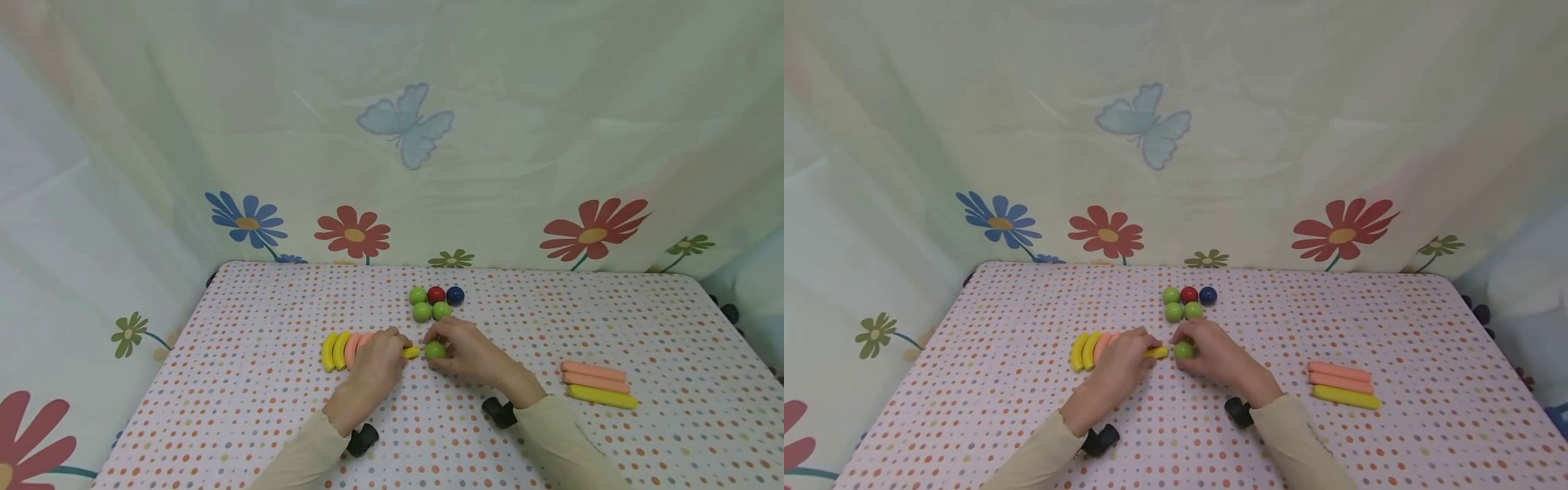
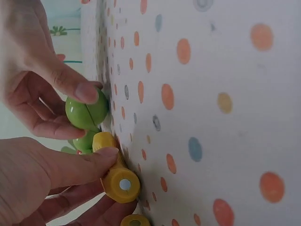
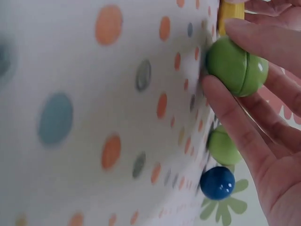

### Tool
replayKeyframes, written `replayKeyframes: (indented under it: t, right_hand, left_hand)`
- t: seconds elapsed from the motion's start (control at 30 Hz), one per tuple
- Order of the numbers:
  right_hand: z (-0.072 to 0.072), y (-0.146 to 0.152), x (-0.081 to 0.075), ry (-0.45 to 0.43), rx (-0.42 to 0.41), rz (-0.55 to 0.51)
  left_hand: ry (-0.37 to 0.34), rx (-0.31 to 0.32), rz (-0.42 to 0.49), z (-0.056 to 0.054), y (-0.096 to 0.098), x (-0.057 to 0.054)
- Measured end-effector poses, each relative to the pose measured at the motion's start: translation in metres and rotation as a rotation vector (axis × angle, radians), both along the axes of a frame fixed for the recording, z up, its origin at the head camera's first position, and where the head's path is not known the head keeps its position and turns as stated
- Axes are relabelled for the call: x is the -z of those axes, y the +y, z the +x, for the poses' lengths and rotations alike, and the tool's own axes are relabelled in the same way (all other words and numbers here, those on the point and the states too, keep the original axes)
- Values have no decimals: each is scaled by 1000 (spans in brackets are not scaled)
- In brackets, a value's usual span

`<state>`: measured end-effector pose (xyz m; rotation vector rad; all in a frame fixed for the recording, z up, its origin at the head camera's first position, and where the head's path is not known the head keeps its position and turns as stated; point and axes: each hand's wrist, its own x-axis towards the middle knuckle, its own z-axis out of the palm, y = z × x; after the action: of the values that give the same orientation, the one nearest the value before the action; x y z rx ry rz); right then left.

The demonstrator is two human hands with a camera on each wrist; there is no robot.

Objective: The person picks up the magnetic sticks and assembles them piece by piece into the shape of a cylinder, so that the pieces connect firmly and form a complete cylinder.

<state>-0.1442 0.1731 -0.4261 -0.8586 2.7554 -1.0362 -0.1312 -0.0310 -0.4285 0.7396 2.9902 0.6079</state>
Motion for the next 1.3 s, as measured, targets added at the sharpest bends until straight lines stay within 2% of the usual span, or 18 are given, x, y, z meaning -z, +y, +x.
replayKeyframes:
  t: [0.17, 0.33, 0.53, 0.77, 1.0, 1.1, 1.17, 1.23, 1.3]
  right_hand:
    - [-2, -7, 7, 26, 8, -31]
    - [-3, -8, 8, 40, 14, -31]
    - [-1, -8, 8, 42, 10, -36]
    - [6, -7, 6, 34, 14, -14]
    - [22, 6, 3, 4, 41, -7]
    - [29, 16, 2, 2, 67, -8]
    - [34, 23, 2, -12, 106, -13]
    - [38, 30, 2, -19, 154, -15]
    - [41, 37, 2, -27, 196, -19]
  left_hand:
    - [2, 8, 43, 1, -3, 4]
    - [-9, -8, 79, 3, -4, 4]
    - [-19, -21, 48, 4, -3, 2]
    - [-28, -5, 29, 5, -2, 1]
    - [-63, 62, 65, 10, 4, 1]
    - [-65, 113, 97, 8, 7, 0]
    - [-39, 170, 96, 2, 10, -2]
    - [34, 233, 49, -6, 14, -7]
    - [135, 289, -33, -16, 20, -13]
